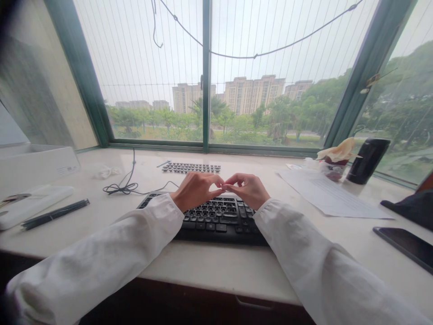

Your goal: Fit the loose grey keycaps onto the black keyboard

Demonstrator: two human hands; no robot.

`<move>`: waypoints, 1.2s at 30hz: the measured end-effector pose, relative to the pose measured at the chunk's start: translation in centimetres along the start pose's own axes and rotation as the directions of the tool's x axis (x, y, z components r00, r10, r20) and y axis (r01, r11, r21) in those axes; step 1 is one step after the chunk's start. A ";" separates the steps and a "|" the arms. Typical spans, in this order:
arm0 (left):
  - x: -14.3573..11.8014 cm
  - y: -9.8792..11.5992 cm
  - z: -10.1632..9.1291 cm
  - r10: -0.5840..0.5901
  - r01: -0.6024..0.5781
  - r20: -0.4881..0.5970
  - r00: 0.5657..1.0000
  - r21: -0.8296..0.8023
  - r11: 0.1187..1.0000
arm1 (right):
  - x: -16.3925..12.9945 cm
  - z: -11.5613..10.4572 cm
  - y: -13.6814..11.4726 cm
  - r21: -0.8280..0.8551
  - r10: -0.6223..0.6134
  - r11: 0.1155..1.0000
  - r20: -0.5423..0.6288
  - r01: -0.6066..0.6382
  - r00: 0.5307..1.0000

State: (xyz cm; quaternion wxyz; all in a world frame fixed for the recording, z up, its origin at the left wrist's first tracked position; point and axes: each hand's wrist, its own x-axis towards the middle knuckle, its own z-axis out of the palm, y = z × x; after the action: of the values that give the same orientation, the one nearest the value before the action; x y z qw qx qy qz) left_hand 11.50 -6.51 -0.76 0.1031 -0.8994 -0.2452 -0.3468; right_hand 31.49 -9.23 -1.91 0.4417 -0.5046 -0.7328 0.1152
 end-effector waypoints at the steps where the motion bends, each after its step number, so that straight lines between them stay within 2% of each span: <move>1: 0.0 0.0 0.0 0.000 0.000 -0.003 1.000 0.002 1.000 | 0.0 0.0 0.0 0.002 0.007 1.000 0.001 -0.007 1.000; 12: 0.1 -0.2 -0.4 -0.020 0.020 -0.005 1.000 0.011 1.000 | 0.2 -0.1 0.0 0.074 0.041 0.996 0.069 -0.046 0.997; 25: 0.2 -0.9 -1.0 0.032 -0.040 0.113 0.993 0.072 0.997 | -0.2 0.0 -0.6 -0.127 -0.024 0.991 0.056 0.031 0.998; 36: 0.1 -1.1 -0.8 0.012 -0.021 0.117 0.993 0.073 0.997 | -0.3 0.2 -0.1 -0.080 -0.044 0.996 0.073 0.050 0.996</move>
State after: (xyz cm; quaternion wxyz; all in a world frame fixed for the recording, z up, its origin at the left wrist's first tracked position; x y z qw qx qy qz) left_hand 10.51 -5.78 -0.05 0.1247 -0.9157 -0.2559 -0.2835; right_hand 31.31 -9.43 -2.14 0.3972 -0.5002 -0.7638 0.0926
